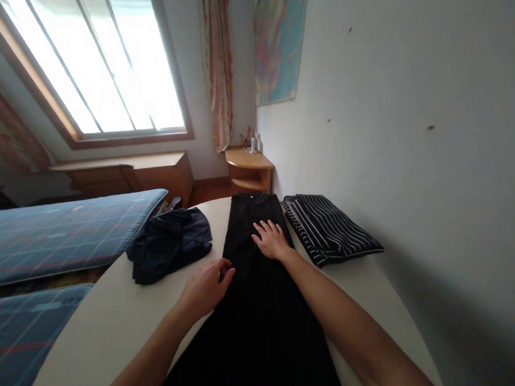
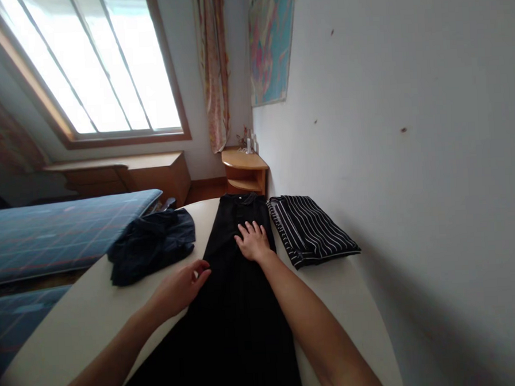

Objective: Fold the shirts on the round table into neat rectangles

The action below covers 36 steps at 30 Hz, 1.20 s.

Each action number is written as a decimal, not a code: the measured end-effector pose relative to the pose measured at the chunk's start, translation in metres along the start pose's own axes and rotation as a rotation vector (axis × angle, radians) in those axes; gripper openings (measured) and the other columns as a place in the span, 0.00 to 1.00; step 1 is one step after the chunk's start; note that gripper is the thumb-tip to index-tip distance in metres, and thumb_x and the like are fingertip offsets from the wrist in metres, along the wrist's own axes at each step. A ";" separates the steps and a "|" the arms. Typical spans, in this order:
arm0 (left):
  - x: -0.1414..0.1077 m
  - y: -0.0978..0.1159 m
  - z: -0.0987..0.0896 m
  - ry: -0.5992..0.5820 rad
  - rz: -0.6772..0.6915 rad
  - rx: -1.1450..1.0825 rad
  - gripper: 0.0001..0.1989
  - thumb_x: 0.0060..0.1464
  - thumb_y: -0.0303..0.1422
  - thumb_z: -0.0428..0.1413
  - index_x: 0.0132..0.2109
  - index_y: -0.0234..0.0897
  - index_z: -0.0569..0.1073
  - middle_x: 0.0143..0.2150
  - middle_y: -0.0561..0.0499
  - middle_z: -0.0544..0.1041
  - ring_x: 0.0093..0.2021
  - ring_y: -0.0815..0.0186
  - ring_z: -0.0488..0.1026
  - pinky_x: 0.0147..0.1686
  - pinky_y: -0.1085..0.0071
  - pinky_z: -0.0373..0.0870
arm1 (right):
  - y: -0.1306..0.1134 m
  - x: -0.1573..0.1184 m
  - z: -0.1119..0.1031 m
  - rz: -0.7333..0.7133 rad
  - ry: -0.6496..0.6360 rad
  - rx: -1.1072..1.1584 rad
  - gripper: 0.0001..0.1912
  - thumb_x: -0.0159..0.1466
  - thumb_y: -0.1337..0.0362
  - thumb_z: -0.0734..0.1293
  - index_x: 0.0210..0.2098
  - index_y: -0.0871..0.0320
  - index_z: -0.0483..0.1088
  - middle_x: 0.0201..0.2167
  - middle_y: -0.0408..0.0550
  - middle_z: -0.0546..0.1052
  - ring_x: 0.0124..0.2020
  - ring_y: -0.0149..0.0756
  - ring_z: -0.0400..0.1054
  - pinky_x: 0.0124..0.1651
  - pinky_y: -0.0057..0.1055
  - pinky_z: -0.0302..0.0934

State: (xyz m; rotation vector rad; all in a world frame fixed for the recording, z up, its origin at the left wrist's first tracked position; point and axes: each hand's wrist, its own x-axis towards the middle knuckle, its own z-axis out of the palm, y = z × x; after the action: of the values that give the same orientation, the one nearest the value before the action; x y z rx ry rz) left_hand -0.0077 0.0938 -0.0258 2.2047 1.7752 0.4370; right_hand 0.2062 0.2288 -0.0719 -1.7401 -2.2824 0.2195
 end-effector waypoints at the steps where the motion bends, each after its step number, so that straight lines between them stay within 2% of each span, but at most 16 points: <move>1: -0.010 0.000 -0.003 -0.036 -0.014 0.014 0.16 0.65 0.41 0.48 0.51 0.40 0.73 0.44 0.47 0.80 0.43 0.57 0.78 0.43 0.65 0.70 | 0.001 0.000 -0.001 -0.004 0.018 0.024 0.30 0.72 0.48 0.53 0.69 0.53 0.58 0.72 0.51 0.56 0.73 0.47 0.42 0.71 0.50 0.36; 4: -0.041 0.000 -0.009 -0.125 -0.056 0.047 0.17 0.64 0.41 0.49 0.53 0.38 0.70 0.42 0.47 0.80 0.42 0.56 0.78 0.43 0.64 0.69 | 0.006 -0.005 -0.004 -0.057 0.081 0.108 0.25 0.73 0.53 0.54 0.65 0.53 0.64 0.69 0.50 0.62 0.71 0.43 0.49 0.71 0.47 0.41; 7: -0.064 -0.001 -0.016 -0.236 -0.094 0.026 0.19 0.63 0.42 0.49 0.56 0.38 0.67 0.38 0.47 0.80 0.40 0.54 0.78 0.41 0.62 0.69 | 0.011 -0.014 -0.007 -0.140 0.115 0.160 0.22 0.71 0.62 0.57 0.63 0.52 0.66 0.66 0.49 0.67 0.69 0.40 0.54 0.70 0.47 0.43; 11: -0.081 0.000 -0.029 -0.320 -0.042 -0.056 0.25 0.60 0.40 0.53 0.62 0.41 0.63 0.45 0.45 0.80 0.47 0.55 0.77 0.47 0.62 0.68 | 0.013 -0.022 -0.009 -0.204 0.131 0.194 0.23 0.68 0.68 0.60 0.61 0.51 0.67 0.64 0.46 0.69 0.68 0.42 0.56 0.70 0.50 0.42; 13: -0.087 0.006 -0.037 -0.351 -0.006 -0.115 0.28 0.59 0.39 0.54 0.66 0.45 0.61 0.46 0.48 0.79 0.47 0.57 0.76 0.48 0.64 0.68 | 0.013 -0.023 -0.009 -0.207 0.147 0.216 0.22 0.67 0.68 0.61 0.60 0.50 0.69 0.62 0.45 0.71 0.68 0.42 0.57 0.70 0.50 0.43; 15: -0.093 0.017 -0.044 -0.397 0.030 -0.171 0.31 0.58 0.38 0.56 0.67 0.51 0.60 0.45 0.51 0.78 0.44 0.60 0.76 0.46 0.67 0.69 | 0.012 -0.022 -0.009 -0.218 0.156 0.225 0.22 0.67 0.69 0.61 0.58 0.50 0.70 0.60 0.43 0.73 0.67 0.42 0.58 0.70 0.50 0.44; 17: -0.098 0.029 -0.050 -0.494 0.079 -0.244 0.30 0.57 0.38 0.58 0.66 0.56 0.63 0.44 0.55 0.78 0.40 0.63 0.76 0.41 0.71 0.69 | 0.013 -0.019 -0.007 -0.238 0.166 0.228 0.21 0.67 0.70 0.61 0.57 0.49 0.72 0.58 0.43 0.75 0.66 0.42 0.59 0.69 0.48 0.45; 21: -0.100 0.048 -0.047 -0.767 0.217 -0.440 0.19 0.64 0.40 0.53 0.61 0.51 0.70 0.43 0.55 0.81 0.30 0.70 0.75 0.28 0.77 0.67 | 0.018 -0.012 -0.002 -0.298 0.192 0.245 0.19 0.66 0.71 0.61 0.51 0.50 0.77 0.51 0.43 0.80 0.62 0.43 0.63 0.67 0.47 0.50; 23: -0.097 0.051 -0.038 -0.728 0.255 -0.448 0.17 0.65 0.36 0.51 0.58 0.47 0.72 0.41 0.54 0.81 0.30 0.70 0.76 0.29 0.77 0.68 | 0.020 -0.008 0.001 -0.313 0.204 0.255 0.19 0.66 0.72 0.61 0.49 0.50 0.78 0.49 0.44 0.80 0.61 0.43 0.64 0.66 0.46 0.52; 26: -0.091 0.050 -0.022 -0.500 0.358 -0.315 0.20 0.59 0.27 0.57 0.56 0.47 0.74 0.49 0.51 0.78 0.44 0.64 0.76 0.45 0.70 0.72 | 0.020 -0.006 0.003 -0.304 0.212 0.266 0.18 0.66 0.71 0.62 0.49 0.51 0.78 0.50 0.45 0.80 0.60 0.44 0.65 0.66 0.46 0.53; 28: -0.088 0.047 -0.012 -0.424 0.456 -0.201 0.23 0.55 0.24 0.59 0.56 0.48 0.74 0.54 0.51 0.75 0.51 0.60 0.73 0.52 0.65 0.70 | 0.020 -0.006 0.004 -0.304 0.210 0.271 0.16 0.67 0.69 0.62 0.49 0.52 0.78 0.50 0.46 0.80 0.60 0.44 0.65 0.66 0.46 0.52; 32: -0.085 0.039 0.003 -0.364 0.584 -0.065 0.17 0.59 0.26 0.59 0.52 0.50 0.74 0.55 0.54 0.73 0.50 0.61 0.72 0.50 0.64 0.71 | 0.020 -0.006 0.004 -0.329 0.212 0.282 0.15 0.68 0.68 0.63 0.49 0.53 0.77 0.51 0.47 0.79 0.58 0.43 0.66 0.65 0.46 0.52; 36: -0.084 0.037 0.012 -0.295 0.668 0.016 0.07 0.62 0.28 0.58 0.45 0.46 0.73 0.54 0.55 0.73 0.47 0.63 0.72 0.45 0.66 0.71 | 0.020 -0.005 0.004 -0.334 0.216 0.288 0.14 0.67 0.68 0.64 0.49 0.53 0.77 0.50 0.49 0.79 0.57 0.42 0.67 0.64 0.46 0.52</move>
State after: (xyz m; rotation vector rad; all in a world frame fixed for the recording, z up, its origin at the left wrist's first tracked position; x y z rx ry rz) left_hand 0.0131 0.0037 -0.0274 2.6689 0.8719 0.2045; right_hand 0.2245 0.2294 -0.0816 -1.1646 -2.2106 0.2631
